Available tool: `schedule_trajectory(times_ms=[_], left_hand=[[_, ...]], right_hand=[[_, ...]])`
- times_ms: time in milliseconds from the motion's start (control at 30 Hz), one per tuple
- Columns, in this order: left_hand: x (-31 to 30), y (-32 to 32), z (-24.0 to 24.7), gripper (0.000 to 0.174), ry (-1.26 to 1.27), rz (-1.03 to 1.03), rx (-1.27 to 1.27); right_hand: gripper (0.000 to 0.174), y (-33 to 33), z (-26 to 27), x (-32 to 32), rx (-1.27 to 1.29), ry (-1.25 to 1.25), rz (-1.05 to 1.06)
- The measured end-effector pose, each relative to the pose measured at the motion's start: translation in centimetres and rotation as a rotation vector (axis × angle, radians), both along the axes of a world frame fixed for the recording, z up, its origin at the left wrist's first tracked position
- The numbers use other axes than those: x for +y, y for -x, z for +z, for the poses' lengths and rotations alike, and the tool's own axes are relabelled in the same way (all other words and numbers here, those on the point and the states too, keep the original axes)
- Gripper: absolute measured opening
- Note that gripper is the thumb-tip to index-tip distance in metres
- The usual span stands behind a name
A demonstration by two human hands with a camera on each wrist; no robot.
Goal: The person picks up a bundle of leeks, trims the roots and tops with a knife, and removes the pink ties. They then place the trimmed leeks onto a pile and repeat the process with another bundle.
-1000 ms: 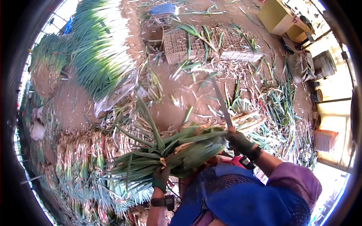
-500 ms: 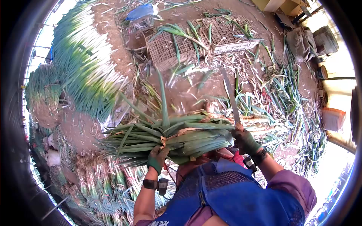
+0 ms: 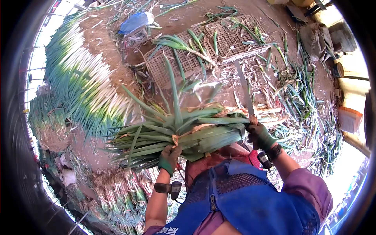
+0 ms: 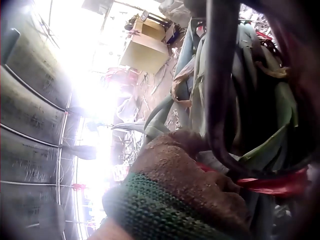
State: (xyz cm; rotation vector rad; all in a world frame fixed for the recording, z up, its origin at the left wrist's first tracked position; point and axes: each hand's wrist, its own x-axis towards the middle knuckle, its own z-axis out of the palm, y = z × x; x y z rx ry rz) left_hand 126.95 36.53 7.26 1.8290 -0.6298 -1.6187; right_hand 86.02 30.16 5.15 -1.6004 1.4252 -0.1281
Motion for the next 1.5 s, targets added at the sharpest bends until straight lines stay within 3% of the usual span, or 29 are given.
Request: schedule_trajectory(times_ms=[67, 100, 167, 200, 267, 333, 400, 433, 467, 533, 600, 700, 733, 800, 933, 1033, 1167, 1233, 1267, 1300, 1333, 1400, 1467, 1500], left_hand=[[-3.2, -0.6, -0.7, 0.011, 0.025, 0.065, 0.098], [-5.0, -1.0, -0.6, 0.011, -0.009, 0.060, 0.128], [-8.9, -1.4, -0.9, 0.008, -0.044, 0.090, 0.134], [-10.7, -1.8, -2.3, 0.010, -0.085, 0.225, 0.253], [-14.2, -2.3, -3.0, 0.012, -0.011, 0.025, 0.182], [-18.8, -2.3, -3.3, 0.013, 0.048, -0.038, 0.190], [-23.3, -1.7, -3.6, 0.013, 0.054, -0.156, 0.122], [-25.5, -0.8, -3.3, 0.011, 0.035, -0.038, 0.241], [-28.3, 0.2, -2.6, 0.013, 0.009, -0.162, 0.049], [-33.0, 2.3, -3.0, 0.016, 0.121, -0.275, -0.081], [-38.3, 4.7, -3.4, 0.016, 0.159, -0.336, -0.010], [-45.9, 10.0, -3.3, 0.014, 0.184, -0.416, -0.062], [-48.3, 12.1, -3.1, 0.014, 0.199, -0.440, -0.067], [-53.2, 16.2, -3.5, 0.016, 0.228, -0.504, -0.111], [-61.4, 23.7, -5.4, 0.011, 0.133, -0.595, -0.176], [-67.7, 28.4, -7.6, 0.006, 0.064, -0.650, -0.272], [-76.7, 35.4, -10.3, 0.015, 0.077, -0.758, -0.358], [-81.0, 39.0, -12.6, 0.016, 0.134, -0.689, -0.231], [-83.0, 40.8, -13.8, 0.016, 0.146, -0.697, -0.309], [-85.1, 42.0, -16.6, 0.014, 0.152, -0.604, -0.104], [-86.7, 43.8, -16.8, 0.012, 0.100, -0.627, -0.094], [-87.1, 47.2, -21.6, 0.016, 0.408, -0.688, -0.065], [-84.4, 50.0, -25.2, 0.022, 0.550, -0.952, -0.398], [-82.8, 50.5, -28.0, 0.027, 0.405, -1.011, -0.440]], right_hand=[[0.017, -0.9, 1.2, -3.2, 0.008, -0.124, -0.058], [0.014, -0.4, -0.2, -4.1, 0.065, 0.268, 0.151], [0.017, -0.8, -1.1, -5.5, -0.253, -0.267, -0.491], [0.021, -0.9, -0.8, -6.8, -0.193, -0.101, -0.328], [0.029, -1.2, -0.3, -9.2, -0.021, 0.286, -0.054], [0.033, -0.7, -0.8, -10.8, -0.016, 0.273, -0.041], [0.034, -0.6, -0.1, -12.5, -0.001, 0.180, -0.167], [0.034, -0.3, 0.5, -13.5, 0.006, 0.132, -0.230], [0.030, 0.1, 1.1, -14.6, 0.020, 0.178, -0.236], [0.024, 1.1, 1.5, -17.1, 0.045, 0.280, -0.247], [0.027, 2.8, 1.9, -19.6, 0.020, 0.248, -0.291], [0.027, 6.7, -1.3, -22.5, 0.120, 0.309, -0.291], [0.023, 7.9, -1.8, -23.8, 0.039, 0.271, -0.380], [0.017, 10.8, -3.7, -27.1, 0.028, 0.466, -0.391], [0.021, 16.8, -7.9, -33.4, 0.087, 0.310, -0.383], [0.020, 21.1, -10.7, -38.3, -0.014, 0.433, -0.392], [0.025, 25.6, -14.5, -44.0, -0.035, 0.269, -0.423], [0.027, 28.2, -15.7, -46.9, -0.118, 0.141, -0.447], [0.026, 29.4, -18.2, -48.1, -0.082, 0.179, -0.378], [0.024, 30.2, -21.7, -49.2, -0.051, 0.211, -0.308], [0.023, 30.9, -24.8, -50.1, -0.023, 0.243, -0.236], [0.019, 31.8, -28.5, -51.9, -0.060, -0.146, -0.266], [0.021, 32.8, -38.5, -52.4, 0.313, -0.053, 0.167], [0.021, 32.6, -36.4, -53.9, 0.274, -0.203, -0.151]])
